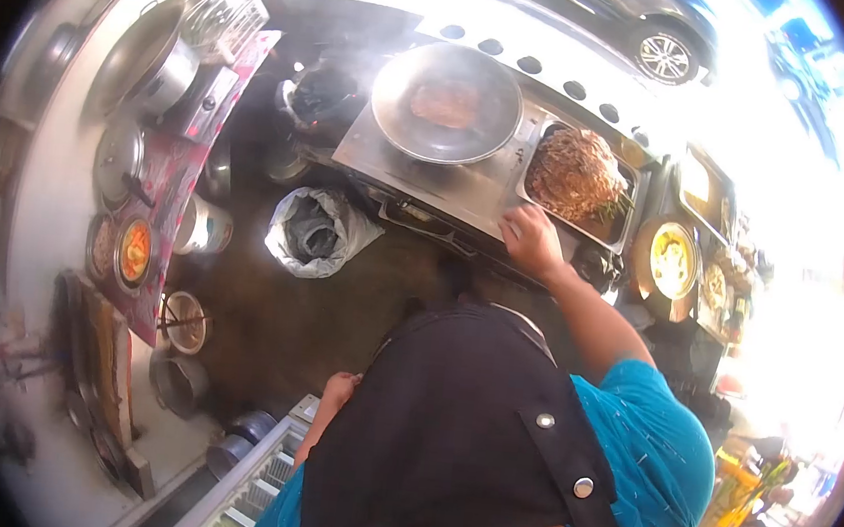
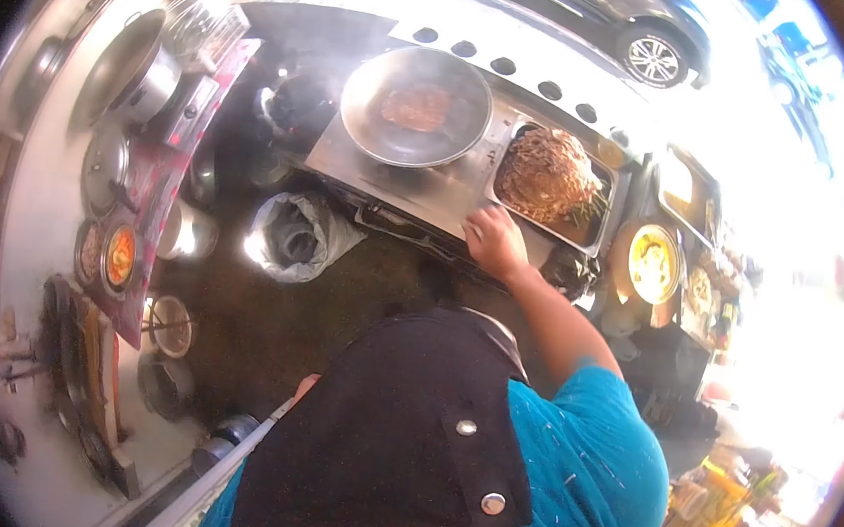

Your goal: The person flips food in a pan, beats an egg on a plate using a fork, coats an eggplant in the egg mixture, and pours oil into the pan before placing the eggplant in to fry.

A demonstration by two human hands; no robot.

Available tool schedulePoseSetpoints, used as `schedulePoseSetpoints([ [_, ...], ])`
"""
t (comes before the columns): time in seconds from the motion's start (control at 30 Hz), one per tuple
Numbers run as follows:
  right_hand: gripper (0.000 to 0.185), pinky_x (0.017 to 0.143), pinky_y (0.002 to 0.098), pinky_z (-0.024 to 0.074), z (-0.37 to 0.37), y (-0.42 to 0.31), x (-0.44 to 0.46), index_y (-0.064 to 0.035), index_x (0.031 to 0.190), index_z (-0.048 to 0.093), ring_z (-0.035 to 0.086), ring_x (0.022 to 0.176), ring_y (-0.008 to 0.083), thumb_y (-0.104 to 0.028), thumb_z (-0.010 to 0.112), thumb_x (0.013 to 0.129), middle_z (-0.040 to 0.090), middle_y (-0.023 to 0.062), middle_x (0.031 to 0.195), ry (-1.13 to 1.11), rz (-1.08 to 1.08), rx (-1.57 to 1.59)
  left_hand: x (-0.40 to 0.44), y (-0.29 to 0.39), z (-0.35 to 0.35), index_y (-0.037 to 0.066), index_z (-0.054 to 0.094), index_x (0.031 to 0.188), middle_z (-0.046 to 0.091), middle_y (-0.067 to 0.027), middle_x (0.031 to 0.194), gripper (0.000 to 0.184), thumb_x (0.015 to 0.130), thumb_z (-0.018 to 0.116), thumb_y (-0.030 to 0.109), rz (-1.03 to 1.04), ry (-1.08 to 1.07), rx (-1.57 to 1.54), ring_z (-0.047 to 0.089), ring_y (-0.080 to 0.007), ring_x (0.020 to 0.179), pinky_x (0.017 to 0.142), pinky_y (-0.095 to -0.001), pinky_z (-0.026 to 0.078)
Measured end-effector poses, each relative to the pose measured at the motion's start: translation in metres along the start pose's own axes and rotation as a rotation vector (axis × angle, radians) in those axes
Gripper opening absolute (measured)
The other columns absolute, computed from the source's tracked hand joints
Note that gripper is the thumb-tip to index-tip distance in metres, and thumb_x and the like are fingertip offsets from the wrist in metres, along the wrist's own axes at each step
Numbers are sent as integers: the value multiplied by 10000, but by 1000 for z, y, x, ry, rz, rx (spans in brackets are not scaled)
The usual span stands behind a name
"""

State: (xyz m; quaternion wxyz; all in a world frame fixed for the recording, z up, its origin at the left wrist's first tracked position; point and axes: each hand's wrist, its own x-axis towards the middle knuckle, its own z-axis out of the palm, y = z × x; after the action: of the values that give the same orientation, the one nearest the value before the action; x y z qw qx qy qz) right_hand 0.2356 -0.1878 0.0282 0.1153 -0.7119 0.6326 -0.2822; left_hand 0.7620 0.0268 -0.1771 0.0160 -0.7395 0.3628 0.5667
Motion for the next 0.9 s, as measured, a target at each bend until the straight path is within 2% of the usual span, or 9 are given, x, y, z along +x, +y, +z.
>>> schedulePoseSetpoints([
  [0.03, 151, 870, 469, 528, -3, 6, -26, -41, 983, 709, 639, 975, 360, -168, 738, 906, 678, 142, 942, 6, 46, -4, -31, 50, -22, -30, 767, 904, 746, -152, 826, 406, 933, 753, 374, -21, -43, 128, 709, -250, 847, 792, -392, 547],
  [0.13, 110, 863, 463, 539, -17, 28, -101, -54, 951, 719, 646, 979, 356, -151, 731, 898, 688, 135, 944, 20, 244, -31, 17, 56, -44, -33, 776, 952, 765, -196, 901, 423, 906, 770, 388, -36, -26, 323, 732, -305, 893, 830, -439, 549],
  [0.17, 110, 863, 463, 539, -27, 34, -118, -54, 951, 719, 646, 979, 356, -151, 731, 898, 688, 135, 944, 30, 276, -42, 68, 32, -54, -11, 788, 974, 771, -227, 952, 440, 887, 775, 420, 73, -53, 471, 736, -372, 954, 878, -468, 542],
  [0.2, 108, 862, 461, 539, -36, 40, -135, -58, 953, 718, 649, 979, 352, -150, 732, 897, 690, 132, 943, 63, 336, -73, 44, 78, -66, 13, 793, 1006, 768, -239, 1025, 447, 888, 768, 443, 80, -34, 546, 726, -392, 1017, 911, -462, 537],
  [0.4, 103, 846, 457, 539, -74, 82, -193, -54, 942, 706, 667, 928, 357, -145, 730, 900, 697, 142, 946, 299, 565, -67, 91, 183, -48, -1, 768, 948, 769, -199, 976, 389, 880, 797, 381, 275, 155, 360, 735, -311, 969, 874, -425, 538],
  [0.57, 162, 867, 459, 544, -108, 99, -228, -53, 971, 732, 670, 968, 367, -198, 734, 898, 695, 158, 958, 232, 593, -11, 28, 310, 58, 8, 776, 964, 768, -162, 928, 385, 844, 824, 371, 469, 47, 485, 728, -248, 921, 831, -381, 538],
  [0.7, 251, 866, 478, 545, -141, 138, -296, -68, 1015, 741, 681, 972, 369, -290, 743, 898, 708, 164, 972, -129, 599, 92, -34, 405, 189, 29, 795, 1036, 780, -120, 1023, 284, 871, 803, 260, 699, -508, 459, 713, -199, 958, 854, -354, 544],
  [0.83, 339, 913, 485, 546, -157, 196, -390, -62, 1051, 744, 690, 1045, 382, -358, 760, 884, 732, 175, 1043, -420, 781, 49, -136, 532, 319, 18, 689, 1232, 713, -55, 1195, 390, 870, 799, 111, 725, -917, 57, 671, -169, 1078, 926, -322, 527],
  [0.9, 435, 950, 477, 546, -169, 214, -437, -25, 1110, 738, 691, 1105, 384, -379, 778, 859, 743, 213, 1118, -483, 917, 53, -152, 599, 376, 19, 588, 1358, 678, -45, 1186, 525, 886, 798, 112, 963, -827, -161, 644, -134, 1078, 949, -312, 534],
])
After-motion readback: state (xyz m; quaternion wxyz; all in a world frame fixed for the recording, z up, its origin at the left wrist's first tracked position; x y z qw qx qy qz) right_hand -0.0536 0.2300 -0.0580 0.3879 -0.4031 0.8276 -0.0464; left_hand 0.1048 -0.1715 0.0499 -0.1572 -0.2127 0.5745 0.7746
